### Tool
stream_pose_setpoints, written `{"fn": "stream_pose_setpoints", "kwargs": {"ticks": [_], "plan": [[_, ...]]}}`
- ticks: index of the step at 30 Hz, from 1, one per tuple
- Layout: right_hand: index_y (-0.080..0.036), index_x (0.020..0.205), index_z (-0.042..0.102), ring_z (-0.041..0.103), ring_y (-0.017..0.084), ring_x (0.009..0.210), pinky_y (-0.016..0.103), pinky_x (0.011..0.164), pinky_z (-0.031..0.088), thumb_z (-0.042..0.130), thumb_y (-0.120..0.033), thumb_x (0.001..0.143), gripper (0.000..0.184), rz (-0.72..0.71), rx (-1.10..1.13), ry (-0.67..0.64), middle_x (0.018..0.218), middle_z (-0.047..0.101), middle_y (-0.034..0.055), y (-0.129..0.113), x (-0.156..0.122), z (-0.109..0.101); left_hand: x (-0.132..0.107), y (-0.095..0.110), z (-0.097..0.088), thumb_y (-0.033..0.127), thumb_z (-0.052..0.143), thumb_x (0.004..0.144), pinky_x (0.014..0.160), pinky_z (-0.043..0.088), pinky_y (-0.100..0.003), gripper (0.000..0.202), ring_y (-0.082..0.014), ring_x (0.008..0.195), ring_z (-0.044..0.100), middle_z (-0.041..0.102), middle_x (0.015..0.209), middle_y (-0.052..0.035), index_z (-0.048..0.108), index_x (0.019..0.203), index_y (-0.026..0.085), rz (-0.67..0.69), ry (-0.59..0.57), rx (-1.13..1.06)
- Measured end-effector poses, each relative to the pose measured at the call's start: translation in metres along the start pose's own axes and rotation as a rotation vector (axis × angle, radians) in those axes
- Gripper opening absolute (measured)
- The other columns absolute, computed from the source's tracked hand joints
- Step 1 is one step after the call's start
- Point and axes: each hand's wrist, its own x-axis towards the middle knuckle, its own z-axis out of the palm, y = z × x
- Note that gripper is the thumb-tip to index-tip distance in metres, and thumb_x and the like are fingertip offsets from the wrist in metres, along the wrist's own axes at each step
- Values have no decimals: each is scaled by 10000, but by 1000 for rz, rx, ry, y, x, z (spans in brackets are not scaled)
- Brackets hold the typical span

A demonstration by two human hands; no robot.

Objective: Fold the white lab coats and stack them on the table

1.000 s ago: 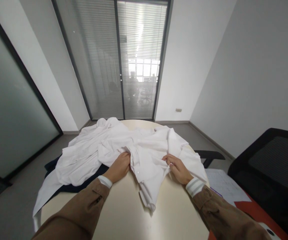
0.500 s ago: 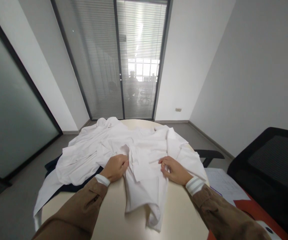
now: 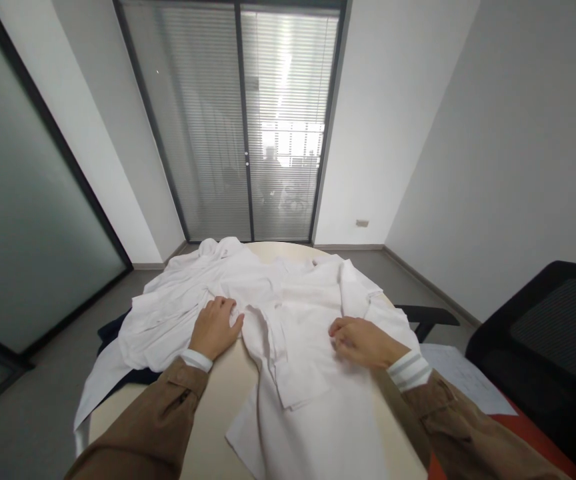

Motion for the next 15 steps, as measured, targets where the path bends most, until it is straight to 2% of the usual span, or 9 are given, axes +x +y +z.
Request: {"fn": "stream_pose_setpoints", "kwargs": {"ticks": [2, 4, 6, 7, 9, 11, 13, 15], "plan": [[-193, 602, 615, 646, 204, 759, 330, 736, 476, 566, -309, 889, 314, 99, -105, -9, 909, 698, 81, -9, 2, -2, 0, 0, 0, 271, 536, 887, 859, 432, -400, 186, -299, 970, 600, 657, 1012, -125, 641, 1011, 182, 47, -101, -20], [-193, 666, 643, 640, 231, 755, 351, 725, 475, 554, -487, 921, 399, 160, -175, 0, 863, 686, 100, -21, 4, 0, 0, 1, -1, 169, 523, 833, 834, 425, -366, 164, -265, 908, 613, 662, 903, -88, 637, 948, 193, 116, -186, -83], [-191, 900, 694, 646, 269, 856, 378, 782, 488, 531, -609, 916, 449, 147, -151, 22, 933, 692, 116, -35, 4, 6, 0, 0, -4, 119, 511, 782, 794, 422, -336, 178, -236, 836, 609, 645, 828, -59, 622, 897, 197, 155, -209, -165], [-190, 1061, 680, 641, 286, 949, 392, 833, 491, 527, -645, 908, 504, 111, -102, 31, 1036, 693, 128, -41, 4, 10, 1, -2, -6, 116, 510, 768, 778, 422, -326, 174, -226, 812, 604, 638, 814, -50, 616, 879, 197, 172, -208, -216], [-193, 1317, 573, 587, 315, 1141, 431, 955, 470, 558, -696, 868, 674, 23, -3, 32, 1264, 638, 149, -52, 4, 18, 0, -6, -9, 121, 513, 747, 759, 428, -308, 161, -209, 789, 597, 636, 812, -37, 612, 849, 197, 200, -210, -334], [-196, 1405, 505, 515, 342, 1254, 477, 1048, 421, 625, -713, 812, 796, -32, 35, 23, 1380, 572, 158, -57, 3, 25, -1, -10, -10, 131, 516, 741, 754, 439, -296, 149, -197, 776, 598, 643, 805, -27, 621, 823, 197, 222, -255, -431], [-201, 1346, 554, 496, 350, 1268, 507, 1069, 404, 667, -657, 807, 715, -30, 20, 18, 1376, 571, 154, -56, 2, 31, -3, -13, -10, 156, 526, 759, 797, 453, -307, 150, -208, 823, 616, 672, 848, -39, 645, 839, 196, 230, -290, -453], [-214, 1258, 595, 496, 339, 1264, 519, 1048, 422, 632, -537, 874, 504, 7, -12, 19, 1363, 573, 144, -48, 2, 35, -6, -14, -9, 201, 547, 797, 900, 450, -339, 191, -236, 941, 631, 705, 965, -61, 671, 942, 198, 254, -305, -428]]}}
